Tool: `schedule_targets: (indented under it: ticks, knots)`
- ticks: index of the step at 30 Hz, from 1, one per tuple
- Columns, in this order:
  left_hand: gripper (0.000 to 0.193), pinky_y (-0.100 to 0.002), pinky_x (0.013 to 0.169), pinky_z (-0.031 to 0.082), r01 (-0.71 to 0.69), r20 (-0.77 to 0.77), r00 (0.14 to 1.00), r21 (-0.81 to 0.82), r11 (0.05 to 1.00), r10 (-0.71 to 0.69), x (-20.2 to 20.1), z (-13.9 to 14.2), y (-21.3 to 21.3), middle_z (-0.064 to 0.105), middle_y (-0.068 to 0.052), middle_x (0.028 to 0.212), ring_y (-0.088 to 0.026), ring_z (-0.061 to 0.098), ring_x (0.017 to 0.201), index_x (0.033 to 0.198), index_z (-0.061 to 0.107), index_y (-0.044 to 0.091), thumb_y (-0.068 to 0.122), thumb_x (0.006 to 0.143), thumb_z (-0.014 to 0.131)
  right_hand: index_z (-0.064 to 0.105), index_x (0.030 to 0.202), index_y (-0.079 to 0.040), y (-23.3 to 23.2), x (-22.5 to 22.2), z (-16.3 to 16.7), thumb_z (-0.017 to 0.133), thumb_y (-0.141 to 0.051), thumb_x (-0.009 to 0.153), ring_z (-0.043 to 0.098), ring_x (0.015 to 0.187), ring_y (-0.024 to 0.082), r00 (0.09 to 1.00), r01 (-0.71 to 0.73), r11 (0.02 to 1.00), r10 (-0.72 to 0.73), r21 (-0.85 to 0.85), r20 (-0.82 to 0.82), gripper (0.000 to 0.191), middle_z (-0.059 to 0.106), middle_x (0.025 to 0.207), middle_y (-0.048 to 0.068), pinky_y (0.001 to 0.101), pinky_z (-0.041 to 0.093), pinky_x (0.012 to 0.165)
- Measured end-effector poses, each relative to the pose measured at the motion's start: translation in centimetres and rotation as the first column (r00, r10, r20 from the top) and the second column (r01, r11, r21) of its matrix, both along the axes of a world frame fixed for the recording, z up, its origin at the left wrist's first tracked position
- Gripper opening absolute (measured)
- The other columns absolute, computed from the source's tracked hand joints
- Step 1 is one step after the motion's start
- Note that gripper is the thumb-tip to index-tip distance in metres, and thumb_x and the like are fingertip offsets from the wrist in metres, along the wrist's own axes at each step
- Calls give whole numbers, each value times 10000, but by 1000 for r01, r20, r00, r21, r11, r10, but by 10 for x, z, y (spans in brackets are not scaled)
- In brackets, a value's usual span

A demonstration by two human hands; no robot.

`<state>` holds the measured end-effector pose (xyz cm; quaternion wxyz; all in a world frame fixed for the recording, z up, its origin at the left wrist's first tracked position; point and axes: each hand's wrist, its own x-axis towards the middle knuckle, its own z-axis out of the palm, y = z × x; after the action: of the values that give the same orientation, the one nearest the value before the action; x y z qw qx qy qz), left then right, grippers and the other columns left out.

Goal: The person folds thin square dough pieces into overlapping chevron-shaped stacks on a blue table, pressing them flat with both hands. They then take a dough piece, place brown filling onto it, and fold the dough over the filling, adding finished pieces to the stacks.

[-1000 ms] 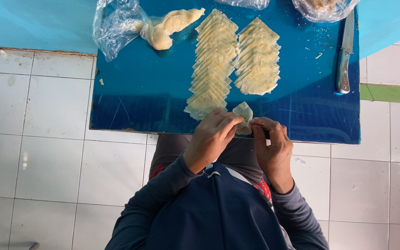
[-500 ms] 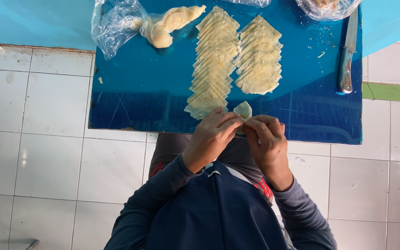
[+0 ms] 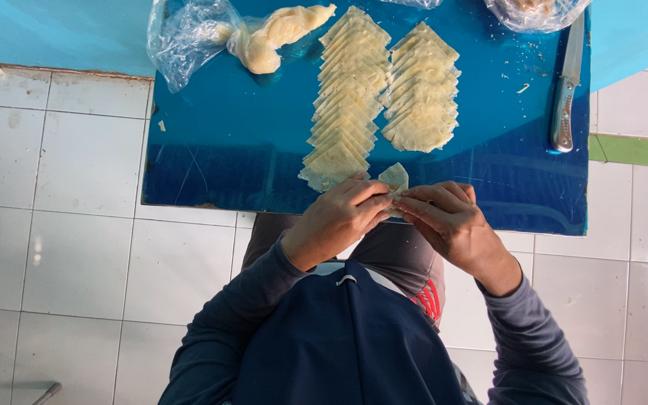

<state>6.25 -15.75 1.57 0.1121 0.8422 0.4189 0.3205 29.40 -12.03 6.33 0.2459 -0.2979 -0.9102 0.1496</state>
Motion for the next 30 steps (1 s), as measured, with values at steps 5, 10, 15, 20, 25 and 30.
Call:
schedule_targets:
  ticks: [5,10,15,20,25,30]
  knots:
    - [385,-428,1073,515,23,26,999,-11,1000,-23,-1,3,2,652,-93,1229,-305,664,1128,1229,681,29,270,939,759,717,1164,-98,1,0,-10,781,-105,905,670,979,218,997,68,998,-68,-1,-30,267,734,1096,41,360,457,927]
    - [219,-413,1009,551,-29,49,998,28,999,28,2,8,2,642,-71,1177,-304,672,1119,1152,678,44,182,989,722,689,1141,-76,0,-7,-9,774,-111,925,667,964,231,996,73,997,-72,32,-48,235,724,1081,49,371,455,913]
    - [150,-394,865,561,-23,198,979,-94,995,41,5,13,6,615,-120,1098,-292,664,992,1120,645,7,95,1004,680,699,1119,-75,2,-5,-2,768,-128,898,675,934,240,999,29,999,-28,22,-36,237,721,1018,52,389,445,890]
    - [144,-422,773,538,-46,169,983,-122,991,67,4,19,11,584,-126,986,-308,649,899,1109,641,22,50,969,661,694,1093,-58,6,-14,-8,723,-66,973,684,900,253,983,169,983,-173,-76,-63,124,697,933,71,376,464,874]
    - [85,-422,754,536,-99,146,982,-169,981,124,6,23,17,590,-99,975,-306,655,886,1070,604,43,76,1027,669,689,1072,-34,8,-24,-10,732,-48,953,665,861,275,964,228,965,-242,-126,-111,128,674,936,121,361,509,804]
    - [129,-422,708,522,-135,188,968,-155,979,163,11,26,20,569,-107,932,-297,645,840,1066,596,55,69,968,678,679,1112,-26,6,-27,-9,743,-32,912,679,883,278,938,287,924,-324,-252,-121,210,680,989,118,356,536,777]
